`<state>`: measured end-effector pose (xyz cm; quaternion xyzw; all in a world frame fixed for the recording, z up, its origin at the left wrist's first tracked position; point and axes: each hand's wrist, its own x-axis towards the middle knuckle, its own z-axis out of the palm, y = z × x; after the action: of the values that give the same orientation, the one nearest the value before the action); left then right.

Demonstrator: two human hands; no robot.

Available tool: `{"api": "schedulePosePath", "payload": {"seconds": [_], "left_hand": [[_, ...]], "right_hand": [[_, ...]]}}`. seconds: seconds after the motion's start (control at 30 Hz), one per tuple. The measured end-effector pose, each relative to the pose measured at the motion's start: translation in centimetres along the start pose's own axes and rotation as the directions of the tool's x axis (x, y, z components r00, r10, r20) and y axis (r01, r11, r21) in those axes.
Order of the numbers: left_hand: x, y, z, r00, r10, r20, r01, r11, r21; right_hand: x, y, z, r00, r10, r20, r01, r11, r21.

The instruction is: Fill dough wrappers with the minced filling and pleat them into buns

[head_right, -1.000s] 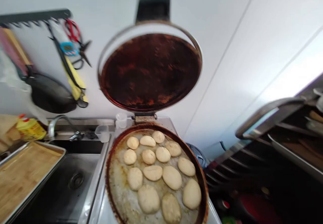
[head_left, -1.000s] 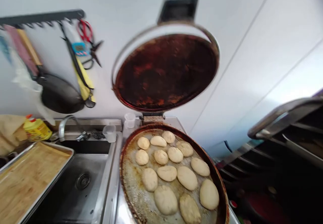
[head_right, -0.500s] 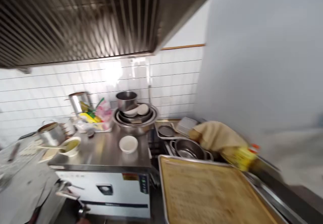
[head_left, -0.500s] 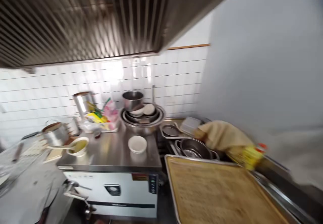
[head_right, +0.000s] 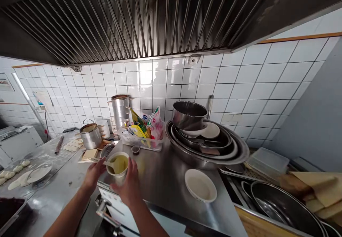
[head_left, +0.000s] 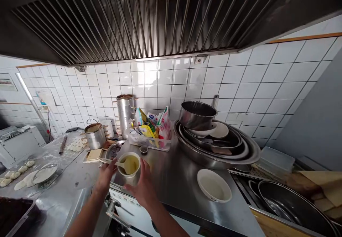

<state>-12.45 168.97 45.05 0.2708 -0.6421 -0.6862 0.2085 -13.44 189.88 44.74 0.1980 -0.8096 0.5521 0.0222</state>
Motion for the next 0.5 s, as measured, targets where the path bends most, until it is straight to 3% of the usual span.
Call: {"api": "schedulePosePath", "payload": {"seconds": [0.1, 0.23, 0.37, 0.5], "left_hand": [[1.9, -1.1, 1.3, 0.999, -0.038, 0.017, 0.039, 0.996, -0.075], [3.2, -1.5, 1.5, 0.998, -0.06, 0.014, 0.061, 0.995, -0.078], [2.5, -0.4, 1.2, 0.996, -0.026, 0.08, 0.029, 0.999, -0.035], [-0.3, 2.0, 1.4, 0.972, 0.063, 0.226, -0.082, 0.994, 0.074]], "right_hand": [[3.5, 0.6, 2.9, 1.0, -0.023, -0.021, 0.022, 0.999, -0.026], [5.3, 1.5, 4.2, 0.997, -0.065, -0.04, 0.064, 0.998, -0.03], [4.8, 1.1, 3.6, 0.994, -0.096, -0.057, 0.095, 0.995, -0.014], [2.9, 0.3, 1.3, 0.989, -0.11, -0.097, 0.11, 0.994, -0.004]]}}
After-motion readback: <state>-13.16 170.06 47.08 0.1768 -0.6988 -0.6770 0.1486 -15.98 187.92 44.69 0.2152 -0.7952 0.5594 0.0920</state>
